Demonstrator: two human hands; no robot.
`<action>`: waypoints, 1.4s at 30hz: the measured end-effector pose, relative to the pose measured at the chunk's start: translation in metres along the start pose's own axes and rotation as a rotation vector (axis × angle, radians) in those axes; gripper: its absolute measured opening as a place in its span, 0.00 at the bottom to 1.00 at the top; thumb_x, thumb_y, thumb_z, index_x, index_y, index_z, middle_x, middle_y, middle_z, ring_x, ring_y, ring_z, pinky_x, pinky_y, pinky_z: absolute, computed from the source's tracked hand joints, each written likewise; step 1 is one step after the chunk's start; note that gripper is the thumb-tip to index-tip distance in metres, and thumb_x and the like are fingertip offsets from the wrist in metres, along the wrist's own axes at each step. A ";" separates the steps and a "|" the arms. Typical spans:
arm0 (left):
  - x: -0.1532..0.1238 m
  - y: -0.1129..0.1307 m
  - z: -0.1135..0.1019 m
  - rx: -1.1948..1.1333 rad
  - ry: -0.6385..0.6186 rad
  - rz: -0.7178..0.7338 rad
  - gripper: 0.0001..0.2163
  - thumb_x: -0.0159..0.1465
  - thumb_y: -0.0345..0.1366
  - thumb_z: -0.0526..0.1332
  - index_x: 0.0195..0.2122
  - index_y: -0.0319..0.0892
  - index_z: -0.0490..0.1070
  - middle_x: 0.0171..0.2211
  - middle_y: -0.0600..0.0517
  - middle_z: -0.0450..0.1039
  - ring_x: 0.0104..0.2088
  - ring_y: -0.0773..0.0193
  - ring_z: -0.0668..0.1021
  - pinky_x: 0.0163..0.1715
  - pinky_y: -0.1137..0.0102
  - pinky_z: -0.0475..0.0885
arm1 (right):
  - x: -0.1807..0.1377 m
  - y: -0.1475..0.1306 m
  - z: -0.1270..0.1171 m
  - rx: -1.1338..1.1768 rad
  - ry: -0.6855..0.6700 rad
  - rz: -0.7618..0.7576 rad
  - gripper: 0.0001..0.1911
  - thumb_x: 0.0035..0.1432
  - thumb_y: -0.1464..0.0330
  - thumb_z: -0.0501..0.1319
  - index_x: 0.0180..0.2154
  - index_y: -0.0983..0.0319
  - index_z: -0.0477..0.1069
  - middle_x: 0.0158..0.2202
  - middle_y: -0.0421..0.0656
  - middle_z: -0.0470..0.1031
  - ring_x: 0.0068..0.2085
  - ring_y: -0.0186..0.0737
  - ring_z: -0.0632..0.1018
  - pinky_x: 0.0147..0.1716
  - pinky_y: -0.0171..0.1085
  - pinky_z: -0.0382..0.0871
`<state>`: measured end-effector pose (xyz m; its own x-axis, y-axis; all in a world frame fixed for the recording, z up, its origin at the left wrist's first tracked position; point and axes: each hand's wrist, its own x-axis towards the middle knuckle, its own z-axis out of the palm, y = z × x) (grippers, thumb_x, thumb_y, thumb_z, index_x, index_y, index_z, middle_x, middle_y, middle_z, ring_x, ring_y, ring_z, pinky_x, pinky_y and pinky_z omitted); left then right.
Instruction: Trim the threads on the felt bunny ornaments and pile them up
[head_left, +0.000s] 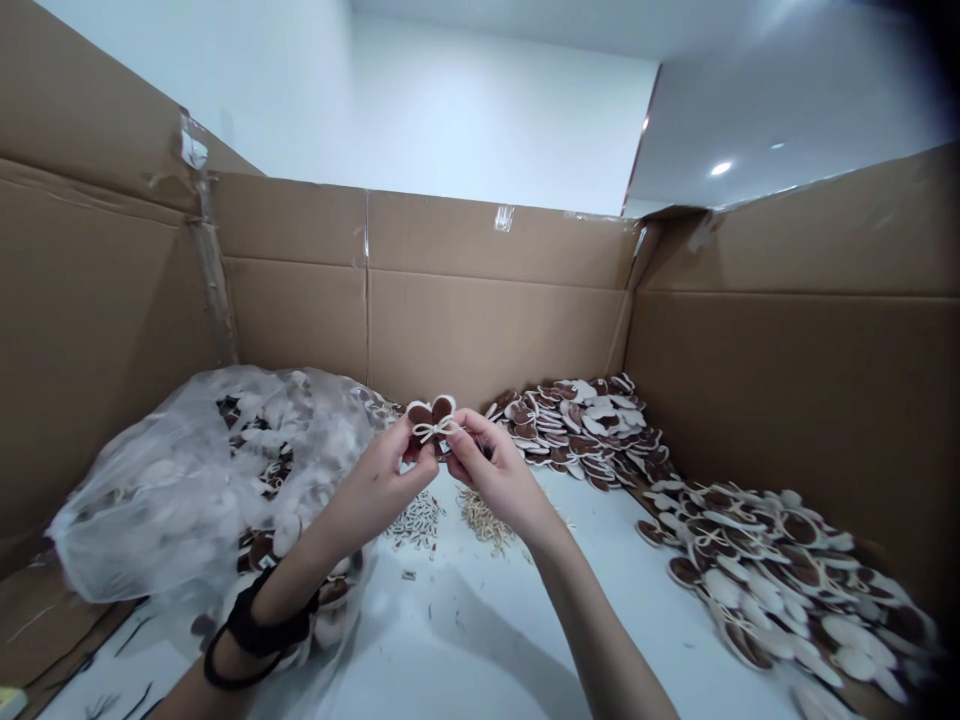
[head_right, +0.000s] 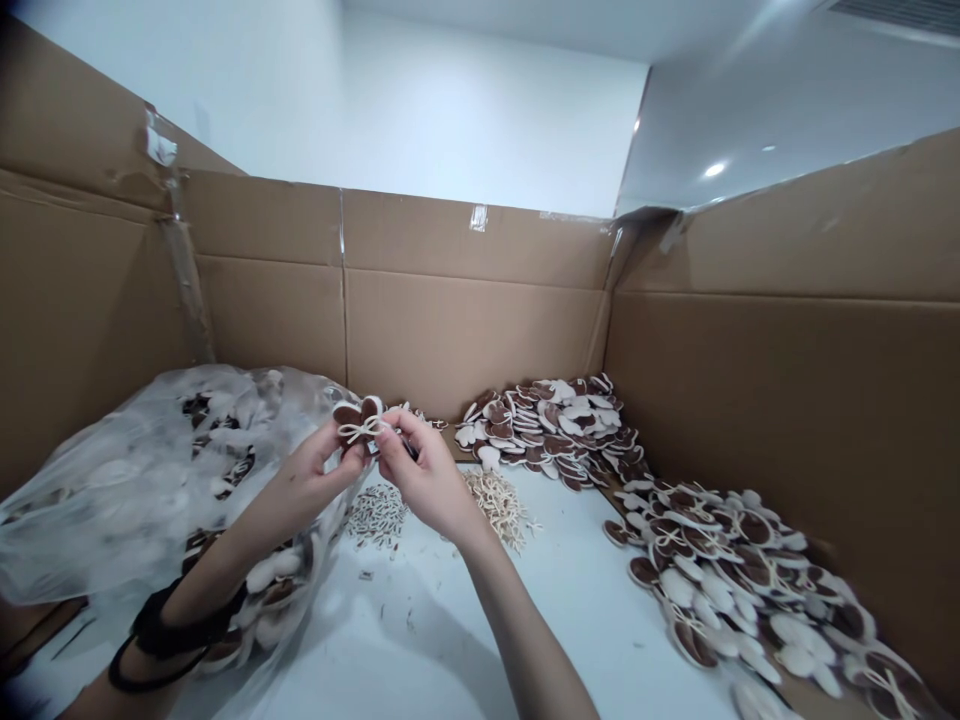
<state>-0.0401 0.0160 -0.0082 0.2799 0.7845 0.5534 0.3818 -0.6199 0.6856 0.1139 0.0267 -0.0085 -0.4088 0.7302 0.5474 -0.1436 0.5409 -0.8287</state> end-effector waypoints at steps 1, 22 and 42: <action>0.001 0.000 0.000 -0.005 -0.003 0.006 0.09 0.64 0.34 0.50 0.43 0.43 0.65 0.34 0.52 0.67 0.32 0.65 0.68 0.28 0.72 0.64 | 0.000 0.000 0.001 0.030 0.008 0.012 0.16 0.63 0.55 0.55 0.32 0.61 0.63 0.18 0.32 0.52 0.19 0.29 0.51 0.18 0.32 0.44; 0.002 0.002 0.001 0.278 0.102 0.185 0.08 0.67 0.38 0.53 0.31 0.42 0.60 0.30 0.53 0.64 0.31 0.63 0.66 0.31 0.68 0.61 | -0.005 -0.002 0.006 -0.667 0.311 -0.049 0.19 0.51 0.57 0.64 0.35 0.58 0.57 0.18 0.32 0.59 0.20 0.33 0.60 0.22 0.34 0.51; 0.004 -0.003 0.018 0.515 0.247 0.397 0.08 0.64 0.28 0.51 0.28 0.42 0.56 0.26 0.54 0.60 0.28 0.64 0.64 0.29 0.68 0.60 | 0.003 0.020 0.012 -0.379 0.378 -0.131 0.17 0.64 0.55 0.53 0.29 0.59 0.58 0.25 0.39 0.68 0.26 0.35 0.68 0.26 0.34 0.59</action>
<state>-0.0243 0.0213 -0.0164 0.2996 0.4349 0.8492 0.6782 -0.7231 0.1310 0.0994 0.0349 -0.0251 -0.0475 0.7080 0.7046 0.1918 0.6988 -0.6892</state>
